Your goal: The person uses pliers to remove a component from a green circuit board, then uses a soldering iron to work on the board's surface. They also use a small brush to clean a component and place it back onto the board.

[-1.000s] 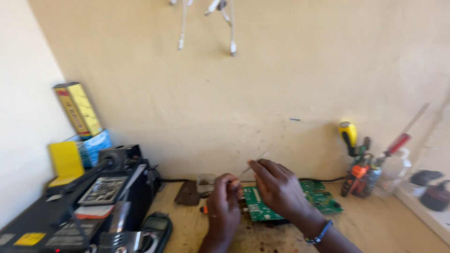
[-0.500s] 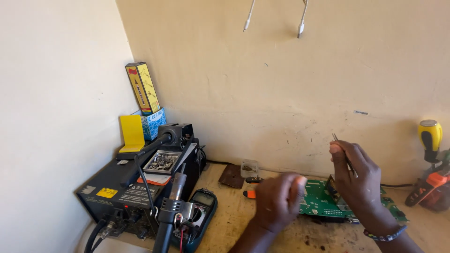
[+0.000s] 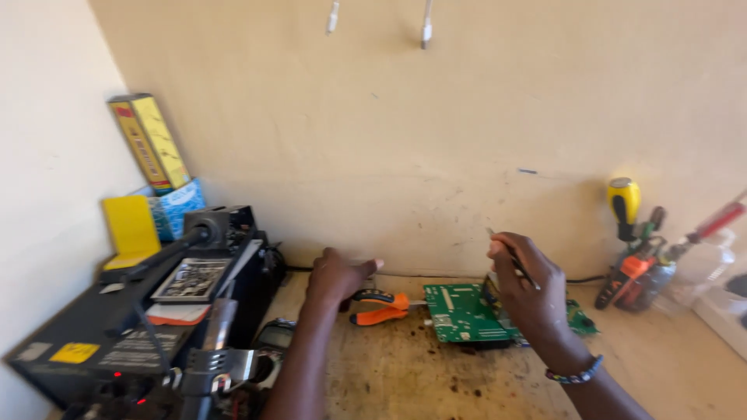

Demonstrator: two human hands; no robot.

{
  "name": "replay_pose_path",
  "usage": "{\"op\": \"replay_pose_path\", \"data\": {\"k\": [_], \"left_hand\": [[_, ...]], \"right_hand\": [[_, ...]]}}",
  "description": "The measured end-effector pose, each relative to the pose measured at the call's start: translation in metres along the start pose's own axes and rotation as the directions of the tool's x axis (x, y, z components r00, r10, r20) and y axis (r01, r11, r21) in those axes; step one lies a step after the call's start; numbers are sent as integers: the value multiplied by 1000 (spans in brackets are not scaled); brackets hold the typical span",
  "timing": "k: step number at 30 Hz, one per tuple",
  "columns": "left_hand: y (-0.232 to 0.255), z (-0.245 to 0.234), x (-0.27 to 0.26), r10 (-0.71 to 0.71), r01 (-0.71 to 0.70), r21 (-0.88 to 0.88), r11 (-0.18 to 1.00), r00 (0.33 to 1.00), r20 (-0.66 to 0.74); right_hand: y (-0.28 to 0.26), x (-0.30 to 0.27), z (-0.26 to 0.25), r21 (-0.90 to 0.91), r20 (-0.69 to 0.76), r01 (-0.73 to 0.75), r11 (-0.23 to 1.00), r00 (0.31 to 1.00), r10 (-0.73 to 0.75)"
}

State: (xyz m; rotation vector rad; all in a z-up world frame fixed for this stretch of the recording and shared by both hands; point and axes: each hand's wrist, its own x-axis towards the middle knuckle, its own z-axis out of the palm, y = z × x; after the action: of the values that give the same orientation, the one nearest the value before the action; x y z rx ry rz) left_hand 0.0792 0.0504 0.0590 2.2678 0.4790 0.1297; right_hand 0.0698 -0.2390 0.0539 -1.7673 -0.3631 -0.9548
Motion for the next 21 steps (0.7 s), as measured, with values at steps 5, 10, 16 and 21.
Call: {"op": "replay_pose_path", "data": {"k": [5, 10, 16, 21], "left_hand": [[19, 4, 10, -153, 135, 162, 978, 983, 103], [52, 6, -10, -354, 328, 332, 884, 935, 21], [19, 22, -6, 153, -137, 99, 986, 972, -178], [30, 64, -57, 751, -846, -124, 518, 519, -407]], "right_hand": [[6, 1, -1, 27, 3, 45, 999, 999, -45], [11, -1, 2, 24, 58, 87, 996, 994, -88], [2, -1, -1, 60, 149, 27, 998, 988, -36], [-9, -2, 2, 245, 267, -194, 950, 955, 127]]}}
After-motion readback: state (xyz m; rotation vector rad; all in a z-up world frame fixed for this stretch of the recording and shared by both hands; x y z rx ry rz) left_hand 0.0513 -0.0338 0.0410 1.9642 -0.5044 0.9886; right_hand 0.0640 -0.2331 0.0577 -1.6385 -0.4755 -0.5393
